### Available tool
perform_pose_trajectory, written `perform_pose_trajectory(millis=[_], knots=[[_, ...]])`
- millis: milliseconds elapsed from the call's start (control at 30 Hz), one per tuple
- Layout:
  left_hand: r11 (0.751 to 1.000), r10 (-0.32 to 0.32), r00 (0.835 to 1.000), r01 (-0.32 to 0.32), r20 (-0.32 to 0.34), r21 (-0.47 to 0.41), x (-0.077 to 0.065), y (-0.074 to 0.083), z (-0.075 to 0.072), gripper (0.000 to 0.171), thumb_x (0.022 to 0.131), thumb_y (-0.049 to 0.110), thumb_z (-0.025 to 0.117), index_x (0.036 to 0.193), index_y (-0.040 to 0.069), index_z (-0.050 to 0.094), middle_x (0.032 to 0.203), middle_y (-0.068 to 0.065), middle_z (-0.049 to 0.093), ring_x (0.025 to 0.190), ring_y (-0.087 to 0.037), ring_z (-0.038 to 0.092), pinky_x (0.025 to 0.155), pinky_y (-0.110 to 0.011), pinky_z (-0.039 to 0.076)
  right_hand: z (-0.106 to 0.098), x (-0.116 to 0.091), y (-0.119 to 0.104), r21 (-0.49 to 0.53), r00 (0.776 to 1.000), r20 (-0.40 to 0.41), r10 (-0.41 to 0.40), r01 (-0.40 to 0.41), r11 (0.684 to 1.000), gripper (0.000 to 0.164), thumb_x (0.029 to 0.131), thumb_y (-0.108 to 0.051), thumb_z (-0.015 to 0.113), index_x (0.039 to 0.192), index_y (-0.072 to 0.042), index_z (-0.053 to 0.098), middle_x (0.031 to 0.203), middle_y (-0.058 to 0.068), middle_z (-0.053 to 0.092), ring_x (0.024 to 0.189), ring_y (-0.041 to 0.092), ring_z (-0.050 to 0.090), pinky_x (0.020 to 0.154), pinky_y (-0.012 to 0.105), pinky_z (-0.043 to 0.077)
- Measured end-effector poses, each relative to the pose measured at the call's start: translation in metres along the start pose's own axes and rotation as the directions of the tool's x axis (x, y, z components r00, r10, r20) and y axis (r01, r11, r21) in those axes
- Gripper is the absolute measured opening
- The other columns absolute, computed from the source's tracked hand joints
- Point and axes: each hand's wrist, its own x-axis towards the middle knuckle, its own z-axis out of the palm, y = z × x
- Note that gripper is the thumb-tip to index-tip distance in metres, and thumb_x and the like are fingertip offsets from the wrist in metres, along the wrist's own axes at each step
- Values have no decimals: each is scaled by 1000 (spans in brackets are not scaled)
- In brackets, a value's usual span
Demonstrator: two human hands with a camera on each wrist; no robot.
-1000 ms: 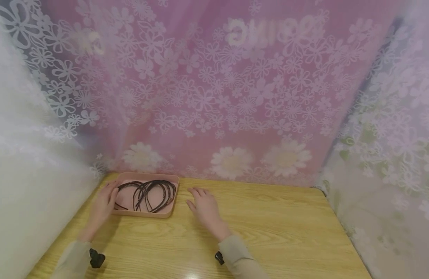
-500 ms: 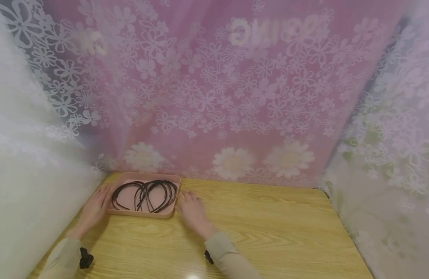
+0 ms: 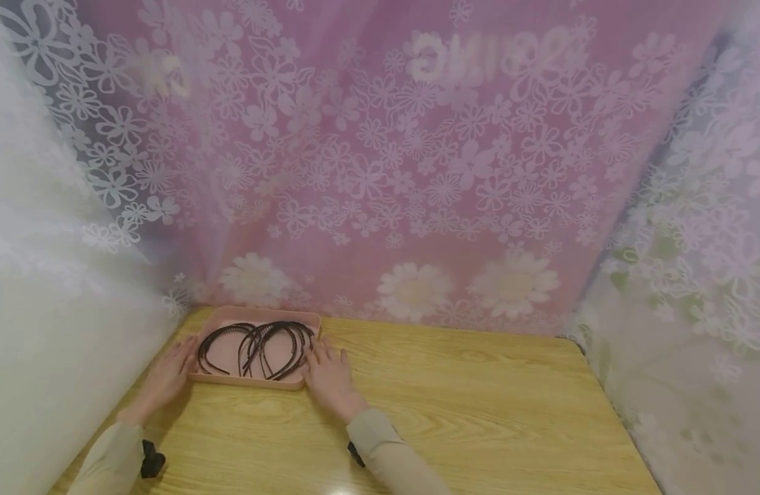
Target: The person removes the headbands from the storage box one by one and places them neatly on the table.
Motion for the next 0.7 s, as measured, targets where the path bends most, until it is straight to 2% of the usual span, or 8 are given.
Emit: perform_pose_trajectory(millis=[100,333,567,700], knots=[[1000,3,1000,-3,-1,11,0,-1,1,46,109,11,41,151,-9,38,154,-31,36,141,-55,32,101,-79,30,4,0,-1,0,1000,23,4,-4,1000,48,110,-37,41,152,-14,49,161,6,39,151,28,31,113,60,35],[999,22,1000,-22,-7,45,0,-3,-1,47,109,14,43,150,-10,39,154,-31,38,139,-54,34,102,-78,29,-4,3,-5,18,996,91,-2,1,1000,53,111,-39,37,156,-11,42,165,7,30,154,25,25,117,59,29],[995,42,999,-44,21,95,3,-2,-3,50,109,19,45,152,-6,39,154,-29,39,141,-52,34,103,-80,25,-5,5,-5,-57,994,106,24,-18,998,53,110,-36,39,156,-10,42,165,6,32,153,23,27,117,62,27],[992,47,999,-49,18,118,2,-2,-2,50,108,19,48,152,-5,40,154,-28,40,141,-51,35,103,-80,25,-8,6,-8,-86,989,143,42,-30,996,54,110,-37,37,157,-11,39,166,5,30,154,21,24,118,61,25]])
